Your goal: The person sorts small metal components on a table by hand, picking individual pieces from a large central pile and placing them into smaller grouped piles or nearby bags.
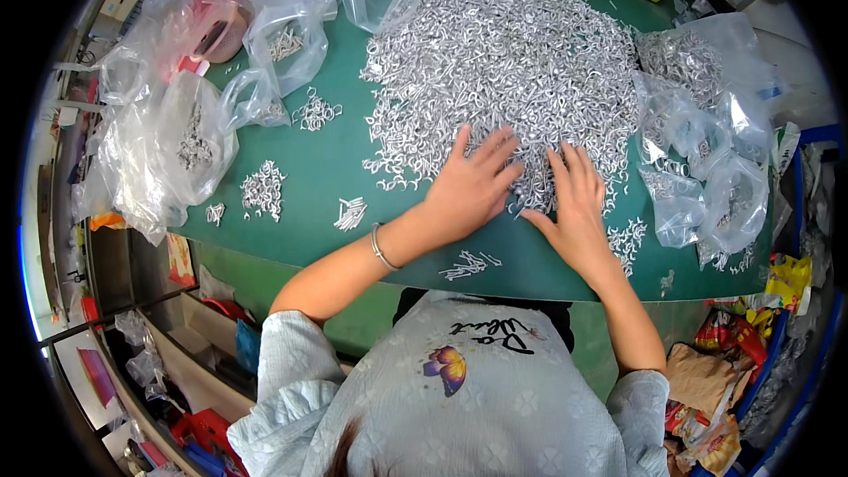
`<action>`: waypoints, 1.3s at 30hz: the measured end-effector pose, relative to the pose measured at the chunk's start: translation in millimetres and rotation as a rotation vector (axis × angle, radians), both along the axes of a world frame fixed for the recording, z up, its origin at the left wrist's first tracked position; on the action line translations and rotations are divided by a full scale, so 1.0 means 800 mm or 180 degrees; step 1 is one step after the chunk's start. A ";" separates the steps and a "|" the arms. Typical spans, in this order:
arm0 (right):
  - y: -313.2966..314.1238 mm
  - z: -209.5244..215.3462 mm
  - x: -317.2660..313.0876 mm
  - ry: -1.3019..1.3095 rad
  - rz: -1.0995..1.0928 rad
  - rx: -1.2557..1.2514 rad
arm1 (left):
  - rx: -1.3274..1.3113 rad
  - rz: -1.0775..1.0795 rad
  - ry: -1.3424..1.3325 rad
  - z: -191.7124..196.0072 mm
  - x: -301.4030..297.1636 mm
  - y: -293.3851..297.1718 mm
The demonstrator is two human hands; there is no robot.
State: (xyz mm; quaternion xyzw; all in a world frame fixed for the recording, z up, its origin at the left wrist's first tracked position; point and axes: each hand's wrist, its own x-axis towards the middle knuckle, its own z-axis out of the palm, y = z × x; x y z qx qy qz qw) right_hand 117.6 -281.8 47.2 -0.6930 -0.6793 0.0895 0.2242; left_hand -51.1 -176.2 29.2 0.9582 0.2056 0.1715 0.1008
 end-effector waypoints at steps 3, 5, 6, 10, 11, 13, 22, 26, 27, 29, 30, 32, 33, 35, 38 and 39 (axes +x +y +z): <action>0.007 -0.019 -0.024 0.0080 0.0089 0.0238 | 0.0072 0.0395 0.0002 -0.009 -0.015 0.009; 0.021 -0.024 -0.026 0.0015 0.0197 0.0528 | 0.0115 0.0552 -0.0078 -0.005 -0.019 0.011; 0.031 -0.029 -0.018 0.0027 0.0348 0.0644 | 0.0178 0.0647 -0.0159 -0.001 -0.021 0.013; 0.058 -0.021 -0.004 -0.0036 0.0479 0.0847 | 0.0321 0.0904 -0.0290 -0.003 -0.021 0.029; 0.062 -0.023 0.000 -0.0035 0.0467 0.0796 | 0.0324 0.0977 -0.0269 -0.007 -0.021 0.032; 0.078 -0.026 0.021 -0.0166 0.0351 0.1040 | 0.0355 0.1047 -0.0266 -0.009 -0.013 0.042; 0.092 0.022 0.055 0.0398 -0.0098 0.0781 | 0.0312 0.1291 -0.0711 0.012 -0.022 0.067; 0.026 0.019 0.027 -0.0206 -0.0016 0.0188 | -0.0235 0.0512 -0.0451 0.014 -0.034 0.012; 0.015 0.012 0.018 -0.0374 -0.0102 0.0129 | -0.0255 0.0231 -0.0254 0.015 -0.042 -0.008; -0.001 -0.013 0.009 -0.0494 -0.0261 -0.0042 | -0.0084 -0.0027 0.0026 0.011 -0.049 -0.018; -0.005 -0.019 -0.002 -0.0607 -0.0264 -0.0121 | 0.0104 0.0025 0.0117 0.003 -0.052 -0.014; -0.005 -0.027 -0.023 -0.0889 -0.0201 0.0056 | 0.0456 0.0094 0.0250 -0.014 -0.056 0.001; 0.001 -0.035 -0.025 -0.0896 -0.0141 0.0224 | 0.0489 0.0078 0.0230 -0.017 -0.053 0.012; 0.017 -0.043 -0.020 -0.0809 -0.0047 0.0461 | 0.0580 0.0072 0.0183 -0.019 -0.049 0.031; 0.046 -0.044 0.001 -0.0869 0.0256 0.0711 | 0.0704 0.0058 -0.0027 -0.021 -0.035 0.054; 0.058 -0.043 0.009 -0.0916 0.0395 0.0779 | 0.0755 0.0086 -0.0095 -0.024 -0.030 0.059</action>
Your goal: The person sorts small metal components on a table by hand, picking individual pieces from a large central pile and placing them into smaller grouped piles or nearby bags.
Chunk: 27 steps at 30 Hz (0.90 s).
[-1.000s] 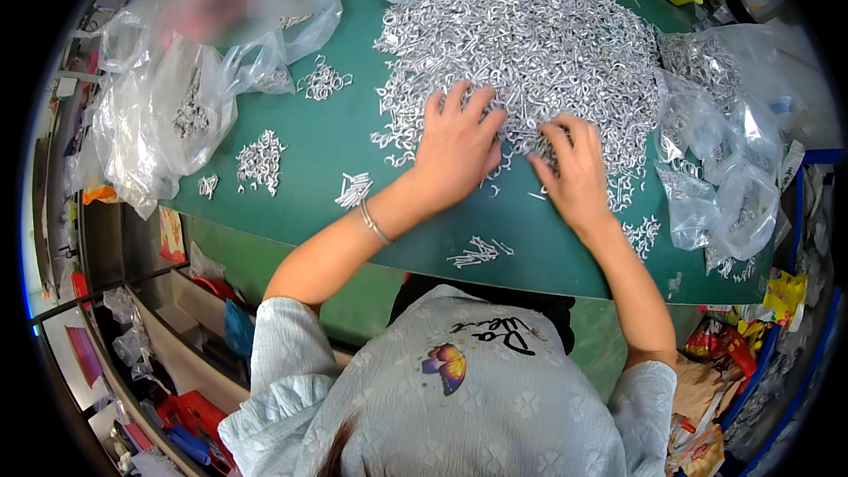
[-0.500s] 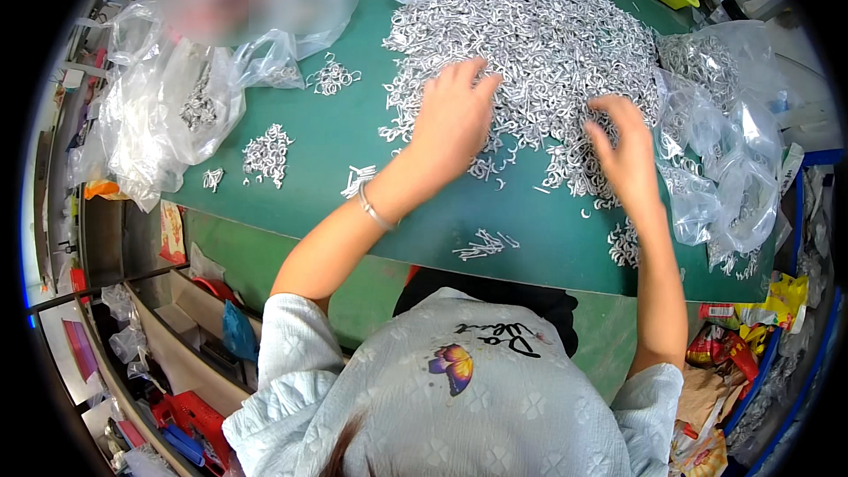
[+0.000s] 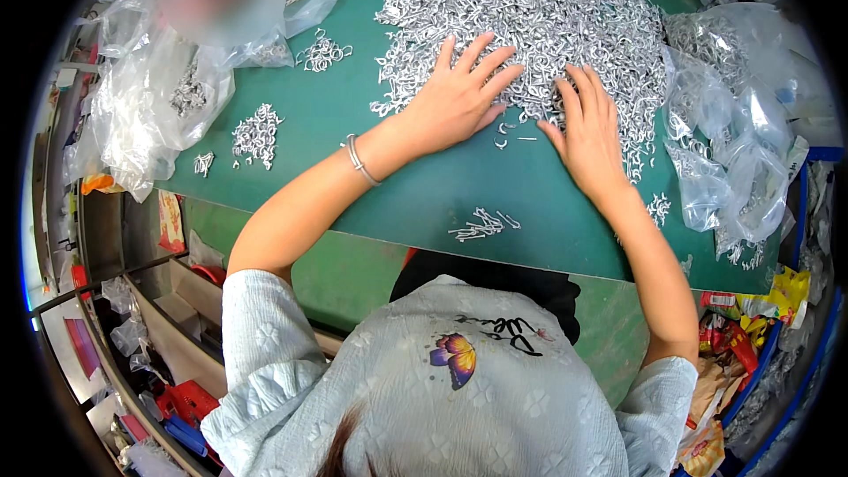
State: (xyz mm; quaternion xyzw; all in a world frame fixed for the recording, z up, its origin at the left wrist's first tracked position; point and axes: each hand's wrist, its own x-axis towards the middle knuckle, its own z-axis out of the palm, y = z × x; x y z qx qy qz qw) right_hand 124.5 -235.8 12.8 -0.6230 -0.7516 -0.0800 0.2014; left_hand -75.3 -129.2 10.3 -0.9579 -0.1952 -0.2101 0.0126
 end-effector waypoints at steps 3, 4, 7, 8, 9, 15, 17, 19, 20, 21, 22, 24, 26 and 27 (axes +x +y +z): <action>0.029 0.010 0.020 -0.0031 0.0211 0.0004 | 0.0216 0.0134 0.0084 -0.001 0.006 0.006; 0.036 0.013 0.024 -0.0006 0.0309 -0.0030 | 0.0269 0.0177 0.0084 -0.002 0.008 0.007; 0.054 0.021 0.040 0.0475 0.0288 0.0110 | 0.0424 0.0264 0.0014 -0.002 0.012 0.009; 0.058 0.024 0.049 0.0625 0.0275 0.0088 | 0.0429 0.0288 -0.0017 -0.003 0.013 0.009; 0.062 0.028 0.056 0.0680 0.0259 0.0431 | 0.0433 0.0317 -0.0050 -0.004 0.013 0.010; 0.003 0.054 0.076 0.1504 -0.0713 -0.0400 | 0.0122 0.0640 -0.0319 -0.003 0.023 0.024; -0.022 0.053 0.068 0.1468 -0.0789 -0.0826 | 0.0100 0.0870 -0.0375 0.001 0.026 0.027; -0.038 0.054 0.053 0.1101 -0.0656 -0.0692 | 0.0080 0.0926 -0.0616 0.009 0.032 0.023; -0.043 0.052 0.049 0.0608 -0.0481 -0.0625 | 0.0023 0.0735 -0.0655 0.012 0.037 0.019; -0.045 0.047 0.048 0.0708 -0.0447 -0.0711 | -0.0017 0.0534 -0.0687 0.015 0.042 0.014; -0.047 0.047 0.046 0.0807 -0.0411 -0.0796 | -0.0058 0.0333 -0.0718 0.018 0.049 0.009; -0.049 0.053 0.049 0.1048 -0.0520 -0.0662 | -0.0628 -0.0433 -0.0762 0.012 0.066 -0.014; -0.048 0.056 0.058 0.1944 -0.0747 -0.0627 | -0.0716 -0.0730 -0.0604 0.016 0.085 -0.037; -0.048 0.055 0.066 0.1713 -0.0652 -0.0368 | -0.0574 -0.0721 -0.0500 0.015 0.096 -0.039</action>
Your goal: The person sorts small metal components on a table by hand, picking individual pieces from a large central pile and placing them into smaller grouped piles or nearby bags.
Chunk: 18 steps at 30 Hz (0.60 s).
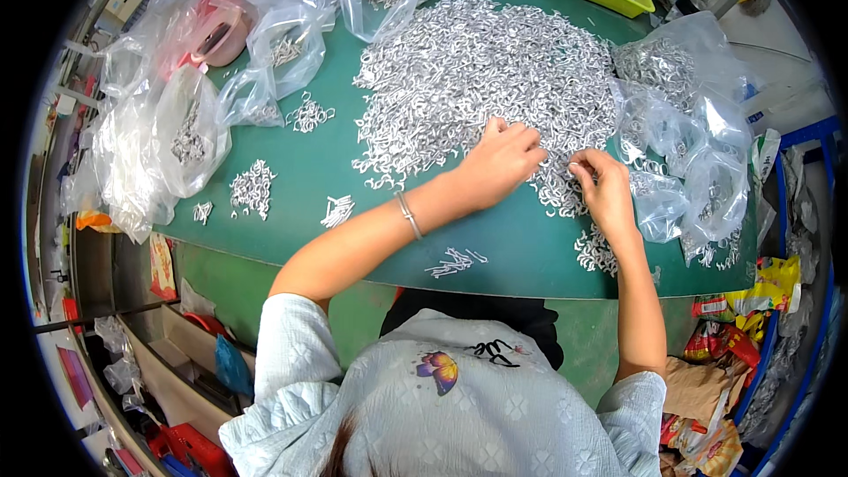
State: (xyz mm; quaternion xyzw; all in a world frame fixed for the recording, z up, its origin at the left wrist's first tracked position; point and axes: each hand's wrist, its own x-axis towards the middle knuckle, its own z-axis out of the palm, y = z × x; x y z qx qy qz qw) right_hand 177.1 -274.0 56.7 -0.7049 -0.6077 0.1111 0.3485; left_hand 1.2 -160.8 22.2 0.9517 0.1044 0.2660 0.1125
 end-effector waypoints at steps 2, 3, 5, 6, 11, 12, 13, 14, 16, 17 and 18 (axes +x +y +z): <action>-0.004 0.002 0.005 -0.0296 0.0107 -0.0069 | 0.0309 0.0032 0.0169 -0.006 0.015 -0.001; -0.006 0.003 0.008 -0.0432 0.0156 -0.0100 | 0.0436 -0.0007 0.0216 -0.006 0.017 0.000; -0.003 0.013 0.013 -0.0219 0.0125 0.0082 | 0.0691 -0.0074 0.0306 -0.006 0.017 0.005; -0.002 0.007 0.018 -0.0211 0.0159 0.0165 | 0.0475 -0.0085 0.0255 -0.003 0.017 0.005; 0.000 0.016 0.026 0.0688 0.0011 0.0054 | -0.1795 0.0466 -0.0697 0.026 0.013 0.002; 0.000 0.012 0.030 0.0919 -0.0030 -0.0071 | -0.2812 0.0625 -0.0821 0.028 0.012 0.003; 0.001 0.007 0.028 0.1526 0.0034 -0.0363 | -0.3830 0.0785 -0.0938 0.028 0.011 0.004; 0.001 0.001 0.024 0.2131 0.0102 -0.0657 | -0.4160 0.0445 -0.1195 0.017 0.009 0.007; 0.001 -0.013 0.017 0.3287 0.0245 -0.0886 | -0.4475 0.0559 -0.0687 0.035 0.008 -0.004; 0.000 -0.016 0.004 0.4190 0.0087 -0.0699 | -0.4624 0.0610 -0.0431 0.041 0.007 -0.013; 0.001 -0.007 -0.013 0.4719 0.0063 -0.0709 | -0.4303 0.0584 -0.0779 0.023 0.008 -0.022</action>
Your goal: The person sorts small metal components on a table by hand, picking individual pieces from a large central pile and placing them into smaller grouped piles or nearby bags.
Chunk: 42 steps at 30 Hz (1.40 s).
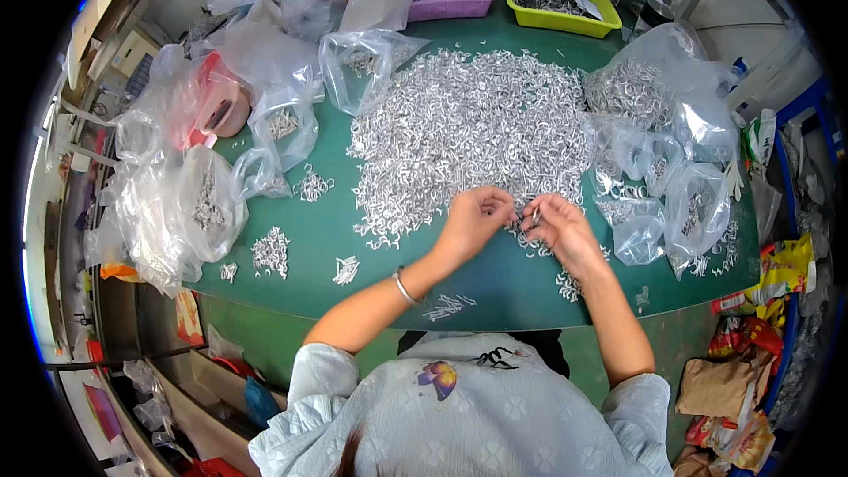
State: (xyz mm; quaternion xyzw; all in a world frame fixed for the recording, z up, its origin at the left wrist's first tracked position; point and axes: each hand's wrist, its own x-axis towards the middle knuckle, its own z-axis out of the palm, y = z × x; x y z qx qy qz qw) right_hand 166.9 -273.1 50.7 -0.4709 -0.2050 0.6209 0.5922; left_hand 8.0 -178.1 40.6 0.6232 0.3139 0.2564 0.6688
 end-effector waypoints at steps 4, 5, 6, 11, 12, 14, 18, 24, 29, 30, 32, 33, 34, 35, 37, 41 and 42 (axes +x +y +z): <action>0.008 0.018 -0.026 0.0938 -0.0040 -0.0058 | 0.1511 -0.0305 0.0524 0.023 0.004 -0.015; 0.011 0.012 -0.020 0.0736 -0.0079 -0.0037 | 0.1640 -0.0256 0.0470 0.028 0.007 -0.011; 0.012 -0.002 -0.006 0.0529 -0.0148 -0.0021 | 0.1765 -0.0233 0.0402 0.038 0.012 -0.006; 0.042 -0.004 0.062 -0.3828 -0.0759 0.0026 | 0.3645 0.0135 0.0394 0.034 0.065 0.048; 0.051 -0.009 0.067 -0.4381 -0.0813 0.0019 | 0.3556 -0.0137 0.0689 0.022 0.078 0.053; 0.072 -0.013 0.066 -0.5494 -0.0902 0.0052 | 0.3968 -0.0275 0.1144 -0.010 0.081 0.057; 0.089 -0.012 0.064 -0.5962 -0.0354 -0.0534 | 0.4087 -0.0302 0.1285 -0.014 0.063 0.059; 0.086 -0.012 0.062 -0.6006 -0.0760 -0.0302 | 0.4140 -0.0314 0.1410 -0.001 0.017 0.052; 0.069 0.005 0.052 -0.5393 -0.0876 -0.0186 | 0.4129 -0.0284 0.1630 -0.002 -0.010 0.048; 0.066 0.014 0.049 -0.4977 -0.0794 -0.0261 | 0.4050 -0.0300 0.1684 0.002 -0.016 0.043; 0.063 0.004 0.049 -0.4192 -0.0741 -0.0150 | 0.3914 -0.0199 0.1672 0.014 -0.019 0.037; 0.063 -0.001 0.048 -0.4109 -0.0743 -0.0140 | 0.3857 -0.0072 0.1608 0.024 -0.014 0.035; 0.062 -0.004 0.046 -0.4025 -0.0747 -0.0132 | 0.3800 0.0052 0.1541 0.029 -0.009 0.034; 0.060 -0.006 0.044 -0.3942 -0.0753 -0.0127 | 0.3054 -0.0033 0.1274 0.030 -0.002 0.032; 0.059 -0.005 0.034 -0.3764 -0.0670 0.0001 | 0.1583 -0.0162 0.0734 0.031 0.018 0.030; 0.062 -0.010 0.023 -0.3721 -0.0756 0.0200 | 0.0802 -0.0113 0.0332 0.016 0.051 0.033; 0.063 -0.010 0.024 -0.3733 -0.0806 0.0271 | 0.0957 -0.0029 0.0295 0.012 0.057 0.032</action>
